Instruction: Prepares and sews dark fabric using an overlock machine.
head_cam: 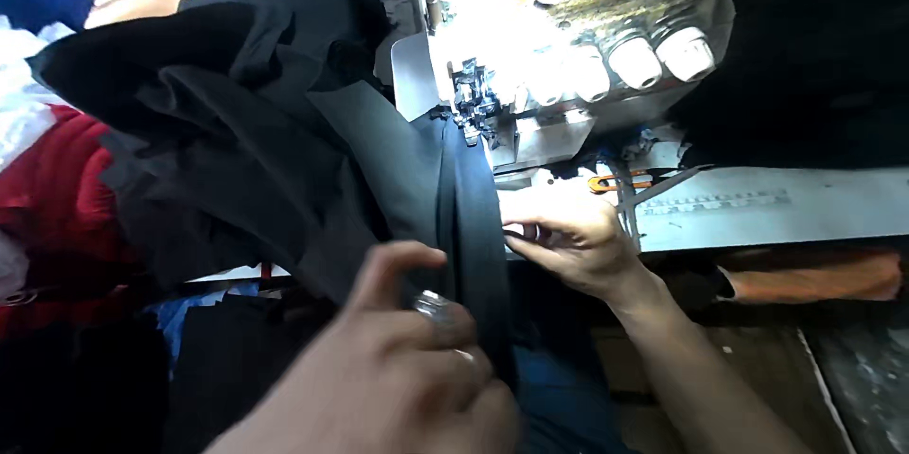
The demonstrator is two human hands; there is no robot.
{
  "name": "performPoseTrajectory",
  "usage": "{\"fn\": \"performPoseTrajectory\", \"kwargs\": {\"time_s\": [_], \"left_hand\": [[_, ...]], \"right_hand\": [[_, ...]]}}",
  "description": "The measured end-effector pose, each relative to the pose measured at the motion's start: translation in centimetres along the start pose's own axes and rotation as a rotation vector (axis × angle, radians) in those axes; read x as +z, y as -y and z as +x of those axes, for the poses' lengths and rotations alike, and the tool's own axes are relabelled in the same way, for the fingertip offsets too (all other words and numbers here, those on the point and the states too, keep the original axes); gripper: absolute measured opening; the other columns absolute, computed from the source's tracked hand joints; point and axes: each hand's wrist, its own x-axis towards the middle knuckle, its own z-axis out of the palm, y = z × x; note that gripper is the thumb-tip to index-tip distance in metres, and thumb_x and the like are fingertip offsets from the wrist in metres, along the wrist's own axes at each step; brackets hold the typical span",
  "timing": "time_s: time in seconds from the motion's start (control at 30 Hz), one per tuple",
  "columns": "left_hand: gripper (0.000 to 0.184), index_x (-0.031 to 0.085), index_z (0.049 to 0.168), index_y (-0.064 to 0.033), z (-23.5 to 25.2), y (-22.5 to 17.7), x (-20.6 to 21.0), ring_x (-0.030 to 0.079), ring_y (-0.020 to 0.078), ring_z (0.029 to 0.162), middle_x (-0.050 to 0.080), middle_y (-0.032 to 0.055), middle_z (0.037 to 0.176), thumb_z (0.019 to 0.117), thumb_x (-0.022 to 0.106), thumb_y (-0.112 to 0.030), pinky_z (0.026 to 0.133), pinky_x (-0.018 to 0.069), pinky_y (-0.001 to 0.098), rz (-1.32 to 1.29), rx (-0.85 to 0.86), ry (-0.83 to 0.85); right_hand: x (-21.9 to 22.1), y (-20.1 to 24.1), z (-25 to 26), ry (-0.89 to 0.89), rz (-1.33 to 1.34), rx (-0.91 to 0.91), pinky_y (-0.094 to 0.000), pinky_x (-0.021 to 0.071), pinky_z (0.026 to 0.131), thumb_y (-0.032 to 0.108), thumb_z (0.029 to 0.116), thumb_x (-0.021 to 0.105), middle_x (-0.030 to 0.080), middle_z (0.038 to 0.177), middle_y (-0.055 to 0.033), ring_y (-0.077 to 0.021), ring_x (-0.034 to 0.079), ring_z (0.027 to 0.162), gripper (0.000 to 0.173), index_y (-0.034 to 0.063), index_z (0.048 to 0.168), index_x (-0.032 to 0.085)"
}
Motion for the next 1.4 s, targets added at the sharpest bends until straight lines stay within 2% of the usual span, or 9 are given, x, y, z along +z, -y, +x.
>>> {"fn": "performPoseTrajectory", "kwargs": {"time_s": [0.17,0.37,0.5,0.67,0.8,0.9,1.13,1.27,1.4], "left_hand": [[0.034,0.064,0.073,-0.0133,0.9,0.8,5.2,0.060,0.0190,0.065,0.055,-0.0006,0.061,0.1033,0.056,-0.025,0.113,0.0339,0.0525,0.087,0.116,0.031],[0.035,0.063,0.072,-0.0108,0.9,1.2,6.2,0.061,0.0195,0.065,0.055,0.0008,0.060,0.1043,0.055,-0.024,0.114,0.0382,0.0474,0.047,0.126,0.017],[0.034,0.064,0.074,-0.0110,0.9,1.4,6.4,0.061,0.0191,0.067,0.056,0.0006,0.062,0.1044,0.056,-0.024,0.110,0.0407,0.0450,0.031,0.123,0.010],[0.031,0.065,0.075,-0.0113,1.2,1.1,7.2,0.061,0.0196,0.069,0.057,0.0013,0.063,0.1033,0.056,-0.020,0.103,0.0422,0.0430,-0.006,0.128,-0.011],[0.023,0.072,0.085,-0.0153,-1.4,2.8,2.1,0.066,0.0135,0.081,0.064,-0.0017,0.073,0.1012,0.061,-0.029,0.112,0.0390,0.0464,-0.025,-0.032,-0.097],[0.018,0.077,0.095,-0.0233,-4.2,6.4,-2.7,0.064,0.0042,0.088,0.070,-0.0103,0.081,0.0977,0.067,-0.038,0.113,0.0326,0.0499,0.106,-0.192,-0.179],[0.019,0.076,0.090,-0.0177,-3.2,9.0,-4.7,0.064,0.0079,0.082,0.069,-0.0044,0.076,0.0944,0.072,-0.036,0.112,0.0310,0.0524,0.062,-0.228,-0.098],[0.018,0.076,0.089,-0.0225,-2.6,11.4,-4.7,0.060,0.0013,0.082,0.066,-0.0108,0.075,0.0941,0.072,-0.039,0.111,0.0312,0.0486,0.094,-0.200,-0.161],[0.020,0.077,0.082,-0.0254,-1.6,13.3,-5.0,0.061,0.0014,0.078,0.065,-0.0136,0.071,0.0914,0.073,-0.042,0.112,0.0333,0.0533,0.146,-0.184,-0.226]], "right_hand": [[0.1,1.3,-1.1,0.001,-0.239,-0.070,-0.0259,0.0579,0.085,0.014,0.0946,0.072,0.077,0.107,-0.0066,-0.0111,0.072,0.099,0.010,0.0105,0.090,0.080],[0.9,1.4,-1.0,-0.144,-0.193,-0.032,-0.0156,0.0520,0.063,0.009,0.0890,0.074,0.074,0.082,-0.0033,-0.0029,0.065,0.071,0.005,0.0056,0.087,0.072],[0.9,1.5,-0.6,-0.144,-0.182,-0.024,-0.0146,0.0500,0.062,0.011,0.0892,0.075,0.072,0.082,-0.0021,-0.0015,0.062,0.069,0.013,0.0055,0.092,0.064],[0.0,1.8,-0.2,-0.046,-0.236,-0.080,-0.0235,0.0519,0.068,0.015,0.0953,0.072,0.072,0.085,-0.0011,-0.0070,0.066,0.077,0.013,0.0159,0.102,0.082],[-0.5,2.1,-0.2,0.028,-0.274,-0.053,-0.0342,0.0468,0.094,0.019,0.0979,0.069,0.075,0.115,-0.0015,-0.0158,0.063,0.108,0.014,0.0211,0.099,0.083],[0.2,2.9,-1.0,0.073,-0.166,0.016,-0.0260,0.0582,0.092,0.017,0.1007,0.067,0.077,0.115,-0.0030,-0.0113,0.072,0.109,0.014,0.0120,0.103,0.080],[2.0,2.4,-1.9,-0.003,-0.115,0.072,-0.0220,0.0582,0.088,0.015,0.0992,0.069,0.078,0.114,-0.0028,-0.0090,0.073,0.105,0.011,0.0117,0.102,0.080],[2.0,1.7,-1.1,-0.019,-0.128,0.080,-0.0222,0.0561,0.084,0.015,0.0995,0.068,0.078,0.115,-0.0017,-0.0078,0.073,0.100,0.013,0.0127,0.103,0.080],[2.0,0.8,0.0,-0.040,-0.081,0.086,-0.0234,0.0576,0.092,0.013,0.0989,0.068,0.078,0.112,-0.0038,-0.0093,0.073,0.105,0.013,0.0105,0.102,0.081]]}}
